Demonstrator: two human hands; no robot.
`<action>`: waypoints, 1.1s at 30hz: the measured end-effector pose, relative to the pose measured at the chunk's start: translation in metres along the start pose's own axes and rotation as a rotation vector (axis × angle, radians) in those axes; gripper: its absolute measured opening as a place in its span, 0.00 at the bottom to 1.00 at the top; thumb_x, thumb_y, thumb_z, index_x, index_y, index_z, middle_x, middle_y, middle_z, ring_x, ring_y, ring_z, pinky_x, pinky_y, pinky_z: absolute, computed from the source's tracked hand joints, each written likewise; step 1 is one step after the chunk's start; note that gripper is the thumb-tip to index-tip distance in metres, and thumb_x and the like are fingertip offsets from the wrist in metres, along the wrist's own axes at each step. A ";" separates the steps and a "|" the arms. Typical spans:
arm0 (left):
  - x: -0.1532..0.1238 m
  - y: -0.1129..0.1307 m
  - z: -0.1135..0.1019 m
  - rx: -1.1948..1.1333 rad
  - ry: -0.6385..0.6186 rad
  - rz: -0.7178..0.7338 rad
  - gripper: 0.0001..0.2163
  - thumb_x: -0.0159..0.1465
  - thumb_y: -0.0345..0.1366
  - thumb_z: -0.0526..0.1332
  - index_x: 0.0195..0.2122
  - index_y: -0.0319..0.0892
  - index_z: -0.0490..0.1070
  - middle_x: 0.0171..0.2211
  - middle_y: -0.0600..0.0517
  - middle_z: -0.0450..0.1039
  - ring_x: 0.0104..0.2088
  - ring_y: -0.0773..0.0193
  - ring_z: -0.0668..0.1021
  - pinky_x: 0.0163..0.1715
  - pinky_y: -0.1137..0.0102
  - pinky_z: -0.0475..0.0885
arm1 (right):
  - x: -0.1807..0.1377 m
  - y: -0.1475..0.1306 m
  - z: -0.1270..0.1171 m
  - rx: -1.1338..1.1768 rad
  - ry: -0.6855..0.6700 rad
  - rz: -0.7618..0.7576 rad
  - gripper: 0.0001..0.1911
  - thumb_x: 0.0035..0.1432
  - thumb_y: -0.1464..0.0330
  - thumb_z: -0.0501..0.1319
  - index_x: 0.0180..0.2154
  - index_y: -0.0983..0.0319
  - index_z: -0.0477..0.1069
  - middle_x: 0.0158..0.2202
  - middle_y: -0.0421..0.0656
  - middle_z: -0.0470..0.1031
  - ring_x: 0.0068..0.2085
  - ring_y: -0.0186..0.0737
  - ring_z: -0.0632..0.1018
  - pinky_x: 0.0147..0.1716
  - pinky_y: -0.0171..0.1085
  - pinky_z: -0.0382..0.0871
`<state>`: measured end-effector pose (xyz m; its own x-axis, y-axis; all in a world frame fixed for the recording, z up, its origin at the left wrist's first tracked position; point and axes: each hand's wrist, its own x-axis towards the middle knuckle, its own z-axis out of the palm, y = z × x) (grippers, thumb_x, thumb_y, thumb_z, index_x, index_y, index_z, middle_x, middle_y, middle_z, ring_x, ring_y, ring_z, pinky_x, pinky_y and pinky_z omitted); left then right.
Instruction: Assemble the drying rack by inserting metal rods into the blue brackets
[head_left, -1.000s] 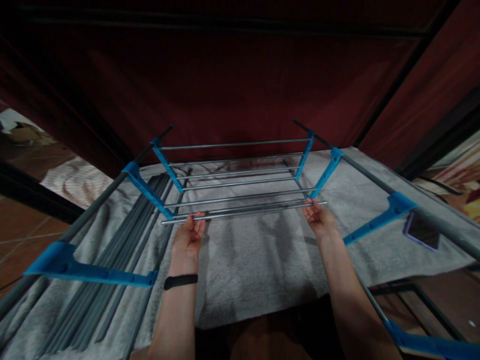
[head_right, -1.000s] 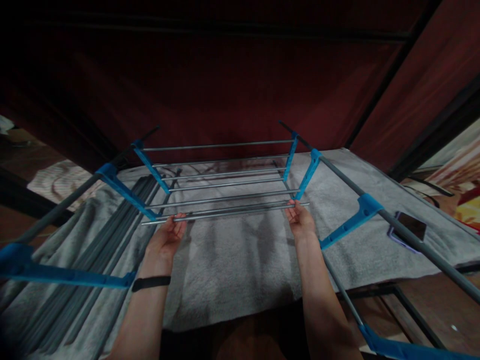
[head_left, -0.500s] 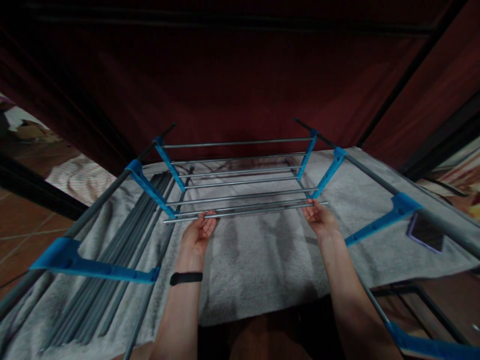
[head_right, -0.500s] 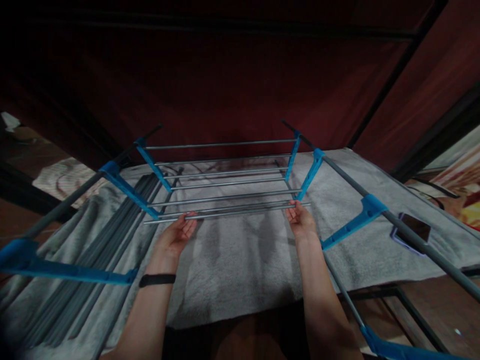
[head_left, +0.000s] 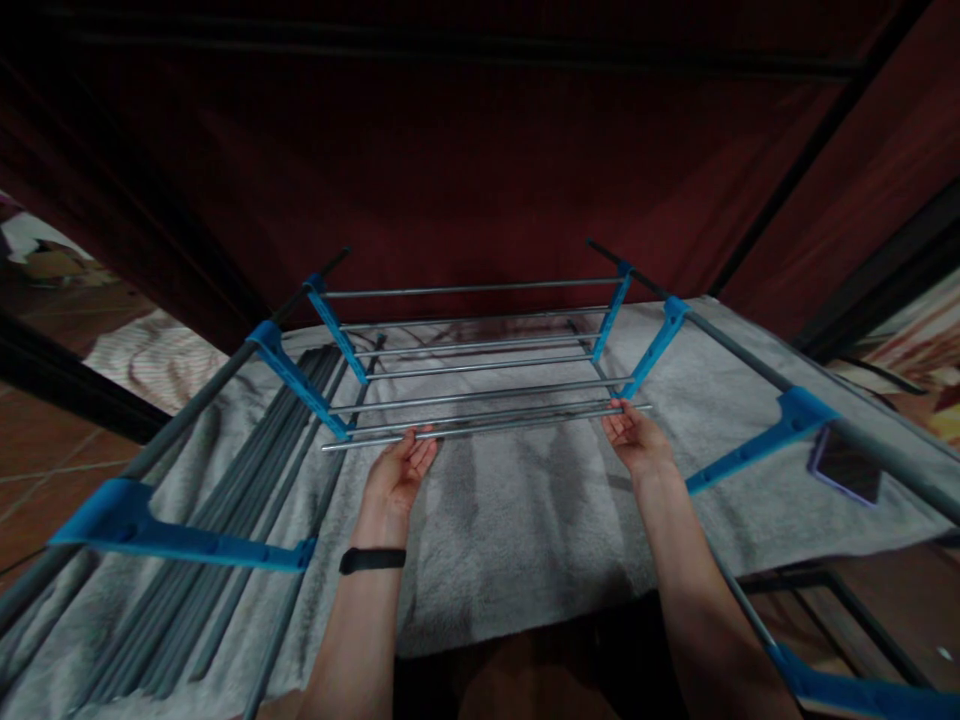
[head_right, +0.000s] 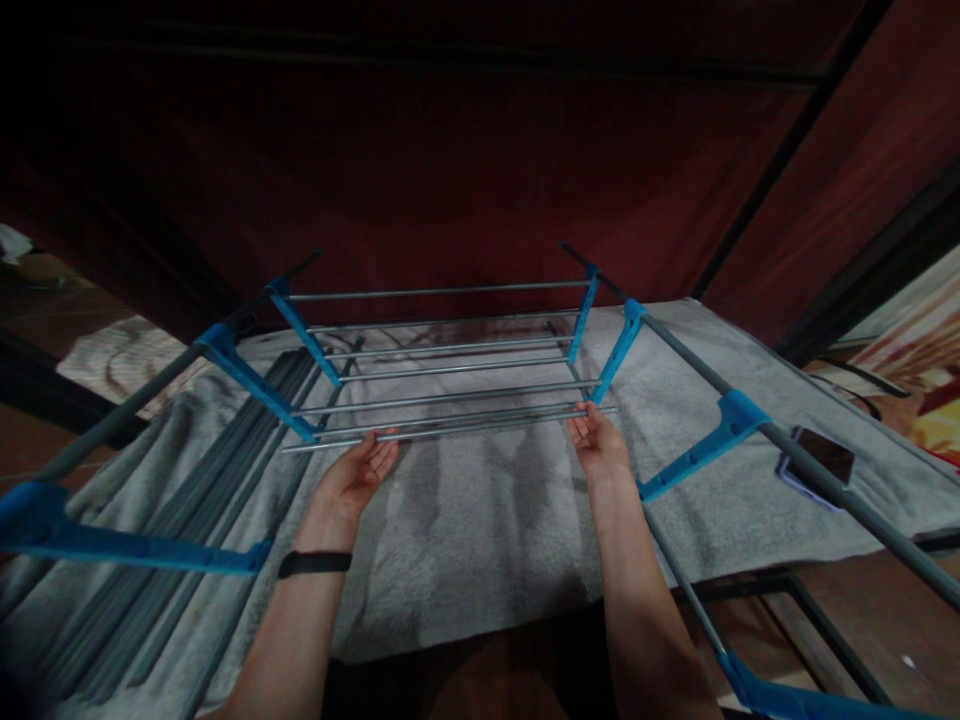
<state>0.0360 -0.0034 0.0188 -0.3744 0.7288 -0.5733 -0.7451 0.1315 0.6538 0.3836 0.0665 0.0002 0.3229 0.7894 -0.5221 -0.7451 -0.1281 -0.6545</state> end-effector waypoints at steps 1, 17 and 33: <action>0.000 0.000 0.000 -0.002 0.001 -0.002 0.10 0.69 0.23 0.56 0.32 0.37 0.72 0.29 0.47 0.80 0.30 0.66 0.83 0.32 0.72 0.81 | -0.001 0.000 0.000 0.004 0.000 0.001 0.11 0.65 0.76 0.57 0.31 0.59 0.72 0.25 0.35 0.78 0.27 0.28 0.79 0.32 0.28 0.78; 0.002 -0.002 0.000 0.000 -0.005 0.001 0.10 0.68 0.23 0.56 0.31 0.37 0.72 0.29 0.47 0.80 0.30 0.66 0.82 0.34 0.72 0.81 | -0.006 0.000 0.003 -0.008 -0.001 -0.005 0.12 0.66 0.77 0.56 0.31 0.59 0.71 0.25 0.34 0.78 0.27 0.27 0.79 0.31 0.26 0.77; 0.002 0.013 -0.011 -0.114 0.200 0.189 0.08 0.69 0.24 0.57 0.32 0.40 0.70 0.28 0.54 0.77 0.26 0.72 0.79 0.32 0.77 0.76 | 0.010 -0.005 -0.009 0.000 0.013 -0.044 0.11 0.65 0.77 0.56 0.32 0.59 0.71 0.27 0.34 0.77 0.27 0.26 0.78 0.32 0.27 0.77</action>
<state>0.0197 -0.0074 0.0207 -0.6056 0.5845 -0.5400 -0.7046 -0.0786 0.7052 0.3955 0.0697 -0.0070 0.3630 0.7864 -0.4997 -0.7298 -0.0935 -0.6772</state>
